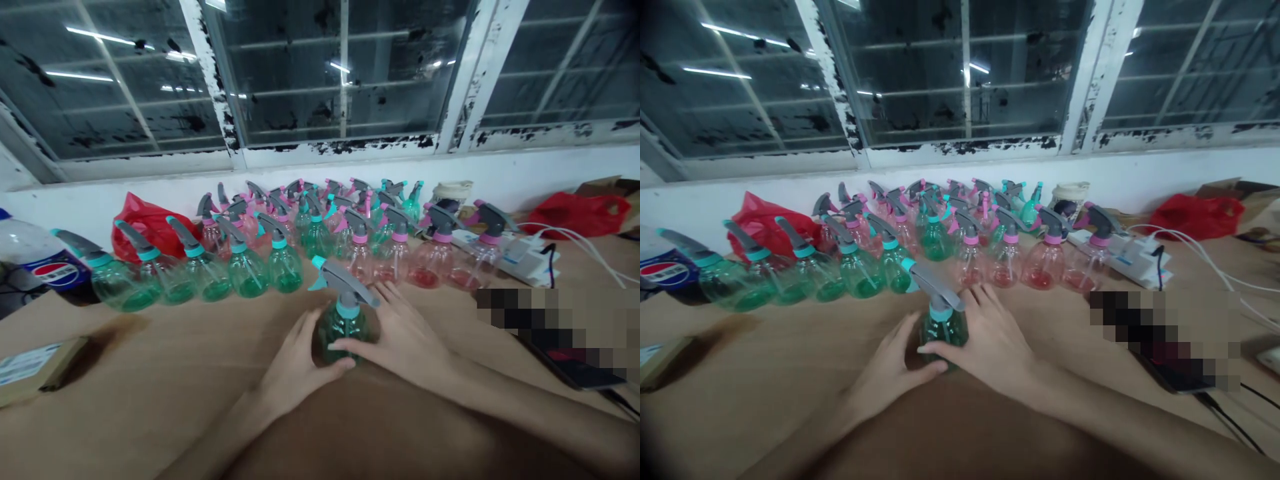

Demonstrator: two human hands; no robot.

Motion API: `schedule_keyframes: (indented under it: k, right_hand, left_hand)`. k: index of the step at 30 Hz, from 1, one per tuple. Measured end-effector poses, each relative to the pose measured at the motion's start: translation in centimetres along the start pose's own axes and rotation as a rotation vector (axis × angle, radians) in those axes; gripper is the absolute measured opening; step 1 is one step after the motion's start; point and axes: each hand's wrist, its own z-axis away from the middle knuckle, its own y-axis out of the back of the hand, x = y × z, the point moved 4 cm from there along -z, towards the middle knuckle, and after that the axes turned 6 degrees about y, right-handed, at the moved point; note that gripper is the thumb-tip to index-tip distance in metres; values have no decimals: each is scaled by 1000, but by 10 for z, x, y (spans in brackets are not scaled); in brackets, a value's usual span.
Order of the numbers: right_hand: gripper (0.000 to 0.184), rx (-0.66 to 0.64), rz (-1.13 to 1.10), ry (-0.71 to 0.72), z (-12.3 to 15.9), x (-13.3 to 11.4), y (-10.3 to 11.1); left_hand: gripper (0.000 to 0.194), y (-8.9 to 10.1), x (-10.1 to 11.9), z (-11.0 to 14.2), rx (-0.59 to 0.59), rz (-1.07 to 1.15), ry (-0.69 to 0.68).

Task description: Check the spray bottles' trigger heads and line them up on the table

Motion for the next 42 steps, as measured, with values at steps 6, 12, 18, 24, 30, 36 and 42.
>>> schedule_keyframes:
  k: [6,12,18,24,30,36,42]
  right_hand:
    - [57,-45,-517,-3,9,9,18]
    - [24,55,-727,-27,9,8,19]
    - [24,95,-695,19,8,13,17]
    - [19,91,-738,60,-5,22,8]
    - [20,137,-690,141,-16,22,10]
    - [7,139,-626,102,-18,22,10]
    - [9,158,-584,120,-17,22,10]
  left_hand:
    - [75,-20,28,15,-54,19,-97]
    - [78,-31,46,11,-164,22,-62]
    - [84,-30,42,-2,-267,-21,-69]
    - [91,-28,4,-15,-269,-244,-269]
    - [85,-16,-23,-25,-158,-379,-249]
    - [64,-17,-29,-26,-156,-493,-227]
    - [56,-20,-36,-24,-119,-542,-228]
